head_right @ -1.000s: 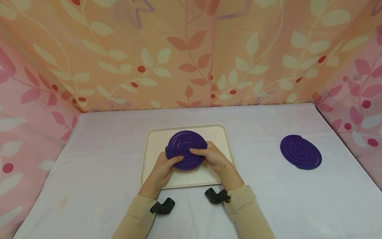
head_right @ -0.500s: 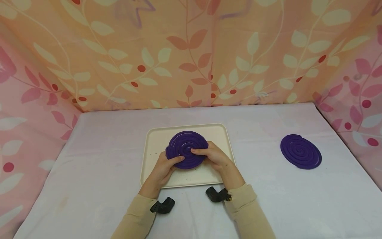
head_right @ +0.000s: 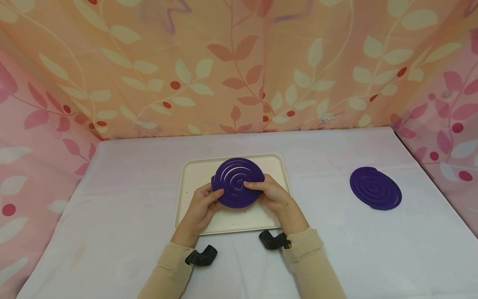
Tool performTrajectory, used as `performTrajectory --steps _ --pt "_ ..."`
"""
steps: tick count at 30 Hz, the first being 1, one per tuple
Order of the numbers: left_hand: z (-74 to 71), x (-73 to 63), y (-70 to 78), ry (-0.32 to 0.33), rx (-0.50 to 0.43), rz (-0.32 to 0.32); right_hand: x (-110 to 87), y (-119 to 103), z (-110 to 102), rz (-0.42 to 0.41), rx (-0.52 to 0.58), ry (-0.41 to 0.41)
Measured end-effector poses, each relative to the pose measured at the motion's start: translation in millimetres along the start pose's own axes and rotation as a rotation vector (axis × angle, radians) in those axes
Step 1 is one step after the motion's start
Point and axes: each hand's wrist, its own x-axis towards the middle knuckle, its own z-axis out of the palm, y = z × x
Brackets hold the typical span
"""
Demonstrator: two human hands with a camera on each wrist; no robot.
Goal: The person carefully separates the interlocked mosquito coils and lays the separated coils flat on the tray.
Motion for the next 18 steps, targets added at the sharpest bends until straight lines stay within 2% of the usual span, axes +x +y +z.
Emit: performTrajectory --steps 4,7,10,14,18 --pt "0.0 -0.2 0.9 -0.007 -0.018 -0.003 -0.4 0.7 -1.4 -0.004 0.025 -0.033" --pt "0.0 0.1 0.4 -0.006 -0.009 -0.003 -0.4 0.9 -1.6 -0.010 0.002 -0.026" --pt "-0.5 0.9 -1.1 0.010 0.009 -0.004 0.4 0.7 -0.3 -0.012 -0.036 0.007" --pt "-0.9 2.1 -2.4 0.063 0.019 -0.006 1.7 -0.4 2.9 0.012 -0.070 0.056" --pt "-0.8 3.0 -2.7 0.115 -0.007 0.005 2.4 -2.5 4.7 0.042 -0.041 0.117"
